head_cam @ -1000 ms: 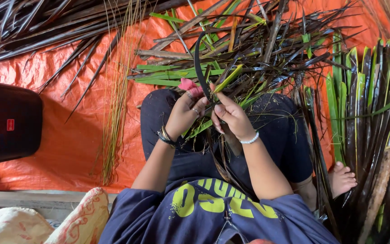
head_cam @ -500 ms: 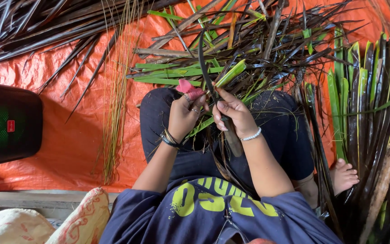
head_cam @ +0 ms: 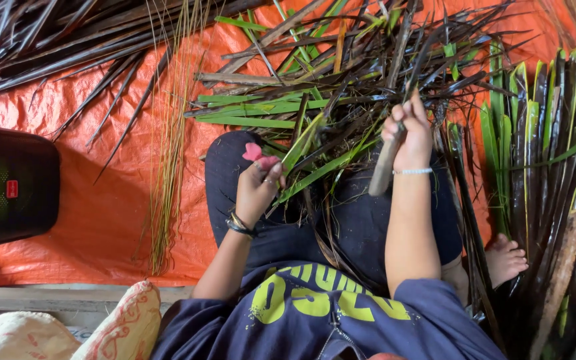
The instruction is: The person sits on an orange tarp and uses a curved knife to strip the green leaflets from palm fronds. They hold the frond with one hand and pull the blade along the stem to separate the leaflets, which fall onto the lap and tarp.
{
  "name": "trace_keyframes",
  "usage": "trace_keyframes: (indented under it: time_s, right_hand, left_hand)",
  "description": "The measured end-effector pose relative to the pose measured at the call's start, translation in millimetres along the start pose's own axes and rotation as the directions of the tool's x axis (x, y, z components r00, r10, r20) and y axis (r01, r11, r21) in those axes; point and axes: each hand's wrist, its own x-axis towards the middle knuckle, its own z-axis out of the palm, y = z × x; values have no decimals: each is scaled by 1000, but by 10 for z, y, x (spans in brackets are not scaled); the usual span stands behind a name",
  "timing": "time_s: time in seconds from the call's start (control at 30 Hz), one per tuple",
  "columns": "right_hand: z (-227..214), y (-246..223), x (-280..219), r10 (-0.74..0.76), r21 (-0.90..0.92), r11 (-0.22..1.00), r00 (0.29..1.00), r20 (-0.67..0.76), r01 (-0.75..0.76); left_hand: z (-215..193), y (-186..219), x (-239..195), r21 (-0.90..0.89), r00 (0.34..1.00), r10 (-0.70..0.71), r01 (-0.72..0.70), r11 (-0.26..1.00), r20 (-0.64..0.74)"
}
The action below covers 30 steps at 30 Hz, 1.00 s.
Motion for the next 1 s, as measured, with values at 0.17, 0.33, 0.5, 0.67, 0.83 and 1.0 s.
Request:
trace_keyframes:
  time_s: [0.17, 0.33, 0.5, 0.67, 0.83, 1.0]
  right_hand:
    - [587, 288, -483, 178, -79, 984, 849, 498, -160]
    - [976, 437, -687, 417, -280, 908, 608, 675, -312]
    - [976, 512, -712, 425, -178, 900, 704, 570, -399]
    - [891, 535, -611, 423, -186, 902, 713, 559, -390]
    - [875, 462, -598, 414, -183, 905, 694, 589, -385]
    - [717, 480, -578, 354, -52, 903, 669, 654, -426]
  left_hand:
    - [97, -44, 114, -249, 993, -112, 120, 961, 47]
    - [205, 95, 212, -388, 984, -135, 169, 906, 113]
    - [173, -65, 243, -416, 977, -173, 209, 885, 123]
    - [138, 29, 213, -295, 982, -138, 172, 940, 132]
    - [188, -100, 257, -445, 970, -150, 223, 867, 193]
    - [208, 89, 209, -615, 908, -162, 385, 688, 387]
